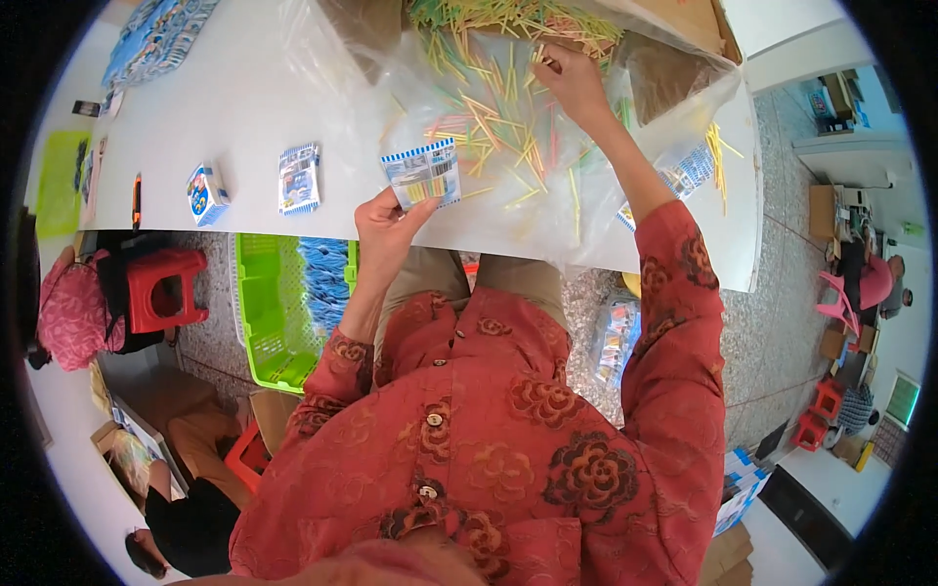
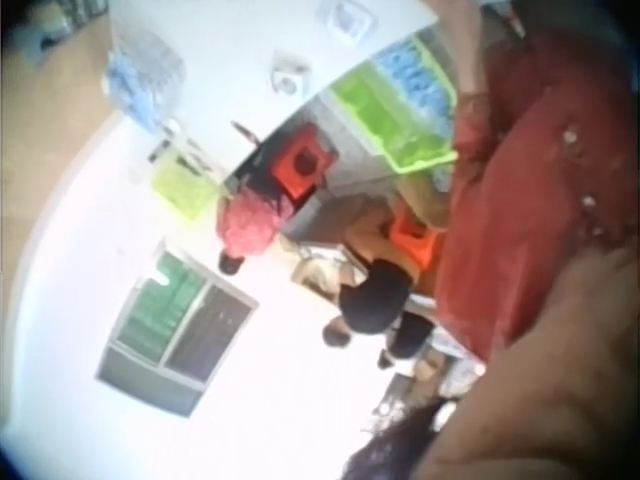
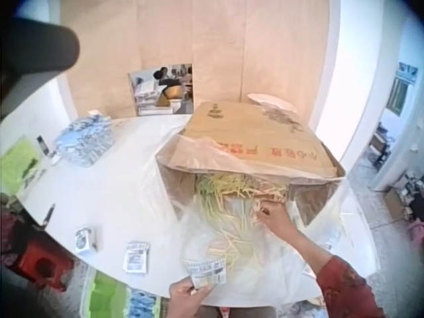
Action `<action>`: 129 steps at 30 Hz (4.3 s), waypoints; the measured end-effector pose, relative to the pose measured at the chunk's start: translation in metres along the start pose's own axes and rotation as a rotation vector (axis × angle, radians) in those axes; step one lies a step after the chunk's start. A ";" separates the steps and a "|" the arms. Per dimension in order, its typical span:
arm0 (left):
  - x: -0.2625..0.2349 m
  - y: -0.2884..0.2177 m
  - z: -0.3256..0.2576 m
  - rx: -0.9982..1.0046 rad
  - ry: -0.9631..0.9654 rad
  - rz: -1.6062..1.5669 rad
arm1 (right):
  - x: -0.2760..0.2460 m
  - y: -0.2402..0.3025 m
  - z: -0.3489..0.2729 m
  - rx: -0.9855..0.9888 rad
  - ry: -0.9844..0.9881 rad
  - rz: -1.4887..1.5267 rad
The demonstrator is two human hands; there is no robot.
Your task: Packaging small blue items and yellow strips into packets.
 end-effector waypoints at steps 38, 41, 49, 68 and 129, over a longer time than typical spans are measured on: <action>0.036 -0.061 -0.037 0.259 0.028 0.367 | -0.013 0.186 -0.159 -0.360 0.128 0.265; 0.040 -0.061 -0.039 0.234 0.075 0.362 | -0.005 0.190 -0.160 -0.399 0.145 0.253; 0.037 -0.055 -0.041 0.236 0.096 0.291 | 0.011 0.191 -0.161 -0.371 0.300 0.333; 0.054 -0.050 -0.051 0.083 0.208 -0.131 | 0.020 0.194 -0.161 -0.367 0.281 0.448; 0.118 0.012 -0.101 -0.165 0.444 0.251 | -0.082 -0.152 -0.235 0.290 -0.500 0.023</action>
Point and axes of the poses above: each hand's wrist, its own z-axis towards the middle knuckle, its own x-axis out of the palm, y = z × x, the point moved 9 cm from there along z, towards the middle knuckle, and after that the axes turned 7 degrees about y, right-handed, at the moved point
